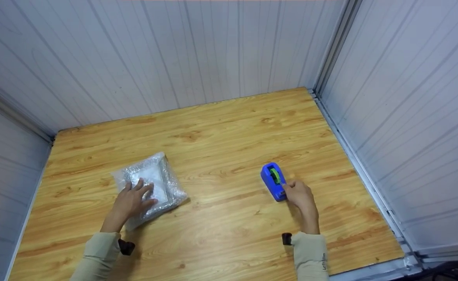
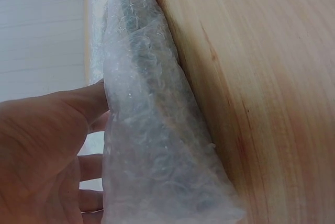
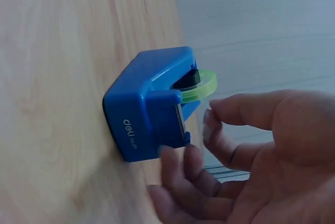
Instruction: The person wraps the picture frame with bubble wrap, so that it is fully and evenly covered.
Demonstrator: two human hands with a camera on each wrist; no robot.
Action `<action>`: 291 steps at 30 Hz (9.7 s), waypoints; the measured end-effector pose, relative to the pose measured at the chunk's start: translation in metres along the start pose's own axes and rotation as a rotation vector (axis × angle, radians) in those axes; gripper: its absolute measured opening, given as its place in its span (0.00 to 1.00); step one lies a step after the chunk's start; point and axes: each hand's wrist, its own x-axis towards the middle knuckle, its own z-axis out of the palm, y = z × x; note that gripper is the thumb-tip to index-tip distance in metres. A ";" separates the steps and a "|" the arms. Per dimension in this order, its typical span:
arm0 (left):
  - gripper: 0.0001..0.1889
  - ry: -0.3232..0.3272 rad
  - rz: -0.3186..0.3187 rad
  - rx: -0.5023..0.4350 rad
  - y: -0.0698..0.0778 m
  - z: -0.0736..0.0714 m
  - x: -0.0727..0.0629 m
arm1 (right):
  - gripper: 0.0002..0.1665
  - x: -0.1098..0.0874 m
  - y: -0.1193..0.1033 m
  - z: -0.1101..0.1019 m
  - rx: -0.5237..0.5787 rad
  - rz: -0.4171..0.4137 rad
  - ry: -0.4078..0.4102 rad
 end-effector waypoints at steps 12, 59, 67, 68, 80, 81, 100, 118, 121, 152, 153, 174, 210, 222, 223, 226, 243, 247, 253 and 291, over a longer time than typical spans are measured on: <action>0.29 -0.021 -0.011 -0.024 -0.001 -0.001 0.000 | 0.18 -0.002 0.011 -0.003 0.204 -0.051 -0.047; 0.28 -0.017 -0.037 -0.095 0.000 0.000 -0.001 | 0.15 -0.007 0.046 0.031 0.348 -0.030 0.183; 0.29 -0.035 -0.045 -0.097 -0.001 -0.001 0.000 | 0.15 -0.004 0.044 0.033 0.309 -0.037 0.204; 0.29 -0.037 -0.047 -0.098 -0.001 -0.001 0.000 | 0.16 -0.004 0.044 0.033 0.307 -0.037 0.203; 0.27 0.031 -0.013 -0.078 -0.001 -0.001 -0.002 | 0.14 -0.005 0.043 0.034 0.459 -0.002 0.176; 0.27 0.029 -0.013 -0.076 -0.001 -0.001 -0.002 | 0.15 -0.005 0.042 0.034 0.465 0.000 0.173; 0.27 0.023 -0.004 -0.027 -0.003 0.001 -0.001 | 0.12 -0.006 0.061 0.040 0.584 -0.049 0.283; 0.29 -0.050 -0.044 -0.090 0.001 -0.002 0.000 | 0.27 -0.023 0.036 0.051 0.305 -0.112 0.414; 0.29 -0.050 -0.048 -0.090 0.001 -0.002 0.000 | 0.25 -0.021 0.023 0.052 0.294 -0.151 0.416; 0.21 -0.006 -0.016 -0.044 -0.002 -0.007 0.000 | 0.13 0.004 -0.079 0.095 0.354 -0.535 0.169; 0.21 0.002 -0.016 -0.039 -0.002 -0.007 0.000 | 0.13 0.005 -0.081 0.097 0.356 -0.538 0.160; 0.28 0.029 -0.144 -0.115 0.000 -0.006 0.005 | 0.09 0.026 -0.122 0.145 0.309 -0.610 0.044; 0.26 0.066 -0.200 -0.101 0.004 -0.008 0.009 | 0.08 0.032 -0.152 0.255 0.107 -0.805 -0.170; 0.30 0.056 -0.208 -0.114 0.003 -0.006 0.008 | 0.05 0.037 -0.173 0.282 0.067 -0.837 -0.189; 0.32 0.061 -0.204 -0.105 0.003 -0.006 0.007 | 0.05 0.037 -0.175 0.284 0.055 -0.830 -0.191; 0.35 0.080 -0.193 -0.081 0.003 -0.005 0.005 | 0.06 0.037 -0.180 0.291 0.034 -0.811 -0.200; 0.43 0.121 -0.173 -0.054 0.002 -0.003 0.004 | 0.06 0.044 -0.198 0.319 -0.100 -0.744 -0.205; 0.43 0.098 -0.181 -0.048 0.003 -0.004 0.004 | 0.05 0.047 -0.200 0.323 -0.114 -0.749 -0.221; 0.40 0.060 -0.185 -0.043 0.002 -0.005 0.004 | 0.07 0.052 -0.202 0.330 -0.115 -0.749 -0.248; 0.15 -0.020 -0.292 0.048 0.002 -0.017 0.022 | 0.08 0.059 -0.221 0.338 -0.339 -0.582 -0.221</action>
